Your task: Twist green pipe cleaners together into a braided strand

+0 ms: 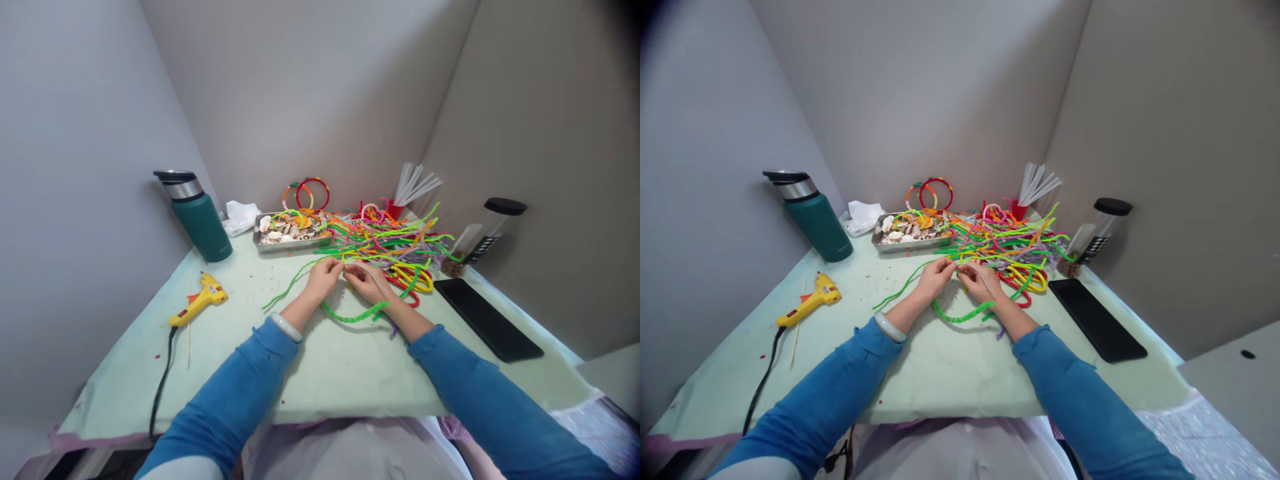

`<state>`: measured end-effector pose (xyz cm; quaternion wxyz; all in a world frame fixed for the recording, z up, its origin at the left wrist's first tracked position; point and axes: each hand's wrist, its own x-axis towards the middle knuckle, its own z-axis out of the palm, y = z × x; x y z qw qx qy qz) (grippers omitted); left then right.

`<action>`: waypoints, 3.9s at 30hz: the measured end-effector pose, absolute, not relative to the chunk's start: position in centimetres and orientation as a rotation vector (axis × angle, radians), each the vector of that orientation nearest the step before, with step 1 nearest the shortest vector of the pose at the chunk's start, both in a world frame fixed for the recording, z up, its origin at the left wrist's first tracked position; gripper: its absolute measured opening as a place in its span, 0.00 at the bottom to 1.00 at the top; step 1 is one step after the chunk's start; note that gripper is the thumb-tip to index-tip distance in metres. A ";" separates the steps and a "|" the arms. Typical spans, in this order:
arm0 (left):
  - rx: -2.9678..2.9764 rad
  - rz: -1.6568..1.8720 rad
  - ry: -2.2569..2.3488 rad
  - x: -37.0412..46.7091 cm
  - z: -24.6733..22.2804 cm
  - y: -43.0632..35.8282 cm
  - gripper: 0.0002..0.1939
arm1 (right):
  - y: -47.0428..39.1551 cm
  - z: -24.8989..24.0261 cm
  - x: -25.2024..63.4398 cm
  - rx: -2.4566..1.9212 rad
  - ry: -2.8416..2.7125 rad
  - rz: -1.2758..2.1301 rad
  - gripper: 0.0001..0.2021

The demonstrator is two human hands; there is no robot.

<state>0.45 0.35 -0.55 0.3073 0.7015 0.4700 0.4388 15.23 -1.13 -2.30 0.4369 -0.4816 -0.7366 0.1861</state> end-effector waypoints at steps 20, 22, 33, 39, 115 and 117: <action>1.887 1.134 1.265 0.3 -0.6 0.4 0.11 | -1.7 -1.1 15.2 -1.141 -1.887 0.350 0.13; 1.890 1.133 1.271 0.3 -0.7 0.5 0.11 | -1.7 -1.0 15.3 -1.165 -1.882 0.348 0.14; 1.877 1.114 1.293 0.4 -0.6 0.3 0.11 | -1.8 -1.1 15.6 -1.190 -1.859 0.505 0.19; 1.884 1.133 1.286 0.4 -0.6 0.4 0.11 | -1.6 -1.3 15.4 -1.169 -1.868 0.357 0.14; 1.963 1.066 1.283 0.4 -1.3 0.9 0.09 | -1.1 -2.2 15.4 -1.244 -1.989 0.340 0.10; 1.965 1.057 1.283 0.5 -1.3 0.9 0.09 | -1.1 -2.1 15.4 -1.241 -1.991 0.334 0.10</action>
